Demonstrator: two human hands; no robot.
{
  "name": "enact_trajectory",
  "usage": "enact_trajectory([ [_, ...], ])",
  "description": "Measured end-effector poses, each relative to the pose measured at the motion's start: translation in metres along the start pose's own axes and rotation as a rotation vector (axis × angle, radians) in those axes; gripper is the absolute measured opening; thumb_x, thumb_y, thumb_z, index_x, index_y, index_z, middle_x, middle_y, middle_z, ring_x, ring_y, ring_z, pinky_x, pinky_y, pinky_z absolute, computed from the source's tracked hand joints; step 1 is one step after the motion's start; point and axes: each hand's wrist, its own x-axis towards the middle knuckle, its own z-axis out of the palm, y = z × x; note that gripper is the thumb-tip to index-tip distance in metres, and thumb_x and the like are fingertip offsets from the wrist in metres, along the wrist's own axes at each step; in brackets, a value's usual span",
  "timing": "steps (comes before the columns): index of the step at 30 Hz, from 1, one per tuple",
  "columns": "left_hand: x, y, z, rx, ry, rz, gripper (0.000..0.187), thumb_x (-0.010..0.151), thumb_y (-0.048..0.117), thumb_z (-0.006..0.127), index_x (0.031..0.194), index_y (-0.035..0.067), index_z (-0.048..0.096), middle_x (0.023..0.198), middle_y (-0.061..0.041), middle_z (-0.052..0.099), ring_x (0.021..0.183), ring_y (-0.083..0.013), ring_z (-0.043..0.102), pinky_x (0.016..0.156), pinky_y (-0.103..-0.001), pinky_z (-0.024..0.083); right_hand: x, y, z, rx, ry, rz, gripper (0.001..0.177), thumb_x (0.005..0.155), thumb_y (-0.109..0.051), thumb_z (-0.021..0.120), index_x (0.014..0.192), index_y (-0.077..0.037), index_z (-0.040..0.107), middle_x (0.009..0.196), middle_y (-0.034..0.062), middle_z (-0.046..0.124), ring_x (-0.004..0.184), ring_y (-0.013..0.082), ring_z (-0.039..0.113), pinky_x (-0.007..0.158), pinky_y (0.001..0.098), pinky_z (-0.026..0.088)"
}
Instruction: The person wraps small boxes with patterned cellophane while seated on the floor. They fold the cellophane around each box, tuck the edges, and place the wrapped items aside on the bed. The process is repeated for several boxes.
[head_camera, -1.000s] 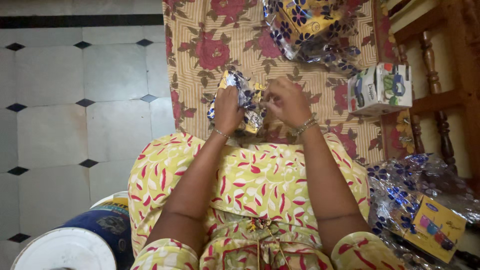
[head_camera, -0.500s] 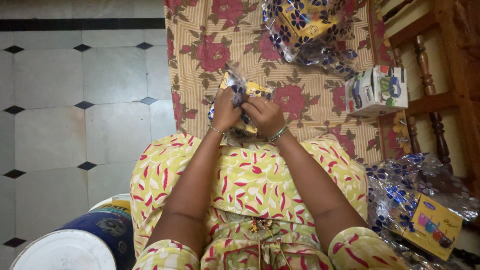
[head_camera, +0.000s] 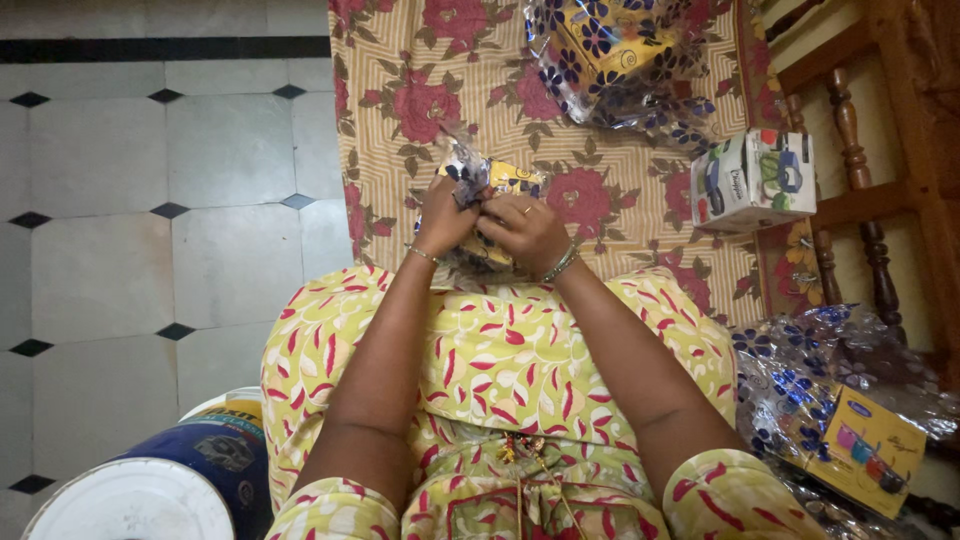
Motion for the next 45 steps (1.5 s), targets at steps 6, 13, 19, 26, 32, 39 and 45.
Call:
enact_trajectory([
  [6, 0.005, -0.008, -0.004, 0.154, -0.137, 0.085, 0.013, 0.086, 0.022, 0.078, 0.094, 0.012, 0.078, 0.095, -0.016, 0.073, 0.095, -0.0403, 0.066, 0.082, -0.049, 0.051, 0.002, 0.0, 0.004, -0.028, 0.055, -0.046, 0.017, 0.087, -0.012, 0.075, 0.104, -0.014, 0.074, 0.113, 0.004, 0.068, 0.107, 0.0225, 0.069, 0.086, 0.0363, 0.059],
  [13, 0.01, -0.02, -0.007, -0.072, -0.242, -0.429, 0.03, 0.078, 0.029, 0.081, 0.097, 0.005, 0.077, 0.09, -0.012, 0.079, 0.082, -0.0208, 0.077, 0.073, -0.036, 0.058, 0.012, -0.003, -0.003, -0.024, 0.093, -0.136, 0.026, 0.08, -0.015, 0.076, 0.106, -0.014, 0.076, 0.108, 0.0023, 0.066, 0.101, 0.0214, 0.067, 0.083, 0.0367, 0.061],
  [19, 0.006, -0.028, -0.003, -0.113, -0.196, -0.351, 0.032, 0.074, 0.024, 0.084, 0.097, 0.004, 0.077, 0.091, -0.012, 0.08, 0.083, -0.02, 0.077, 0.074, -0.035, 0.058, 0.015, -0.012, -0.001, -0.095, 0.016, -0.057, 0.022, 0.083, -0.018, 0.074, 0.103, -0.008, 0.075, 0.11, 0.0065, 0.068, 0.107, 0.025, 0.067, 0.089, 0.039, 0.059],
  [26, 0.001, -0.045, 0.004, -0.21, -0.134, -0.304, 0.037, 0.067, 0.011, 0.083, 0.102, 0.002, 0.075, 0.099, -0.011, 0.08, 0.087, -0.0176, 0.076, 0.077, -0.033, 0.06, 0.006, -0.006, 0.005, 0.018, -0.048, -0.161, 0.019, 0.088, -0.014, 0.07, 0.105, -0.007, 0.073, 0.118, 0.007, 0.068, 0.117, 0.0244, 0.066, 0.1, 0.04, 0.056],
  [32, 0.0, -0.043, 0.005, -0.227, -0.229, -0.551, 0.043, 0.062, 0.013, 0.092, 0.099, 0.002, 0.076, 0.099, -0.009, 0.079, 0.085, -0.017, 0.074, 0.077, -0.033, 0.06, 0.0, -0.009, -0.011, 0.527, -0.473, 0.501, 0.021, 0.096, -0.024, 0.07, 0.097, -0.006, 0.059, 0.079, 0.0089, 0.058, 0.074, 0.0192, 0.057, 0.071, 0.0343, 0.05],
  [39, -0.01, -0.05, 0.014, -0.386, -0.132, -0.452, 0.053, 0.055, 0.009, 0.093, 0.103, 0.002, 0.073, 0.103, -0.008, 0.077, 0.092, -0.0175, 0.072, 0.083, -0.034, 0.06, -0.028, 0.022, -0.006, 1.068, -0.474, 1.239, 0.017, 0.096, -0.021, 0.07, 0.091, -0.007, 0.062, 0.067, -0.0044, 0.052, 0.056, 0.0083, 0.045, 0.053, 0.0283, 0.036],
  [45, -0.016, -0.086, 0.028, -0.439, -0.251, -0.679, 0.047, 0.076, 0.025, 0.084, 0.117, 0.003, 0.075, 0.117, -0.005, 0.077, 0.107, -0.018, 0.069, 0.099, -0.034, 0.053, -0.05, 0.035, 0.039, 2.064, 0.568, 1.603, 0.005, 0.098, -0.001, 0.067, 0.098, -0.006, 0.066, 0.086, 0.0089, 0.065, 0.062, 0.0117, 0.056, 0.069, 0.0253, 0.054],
])
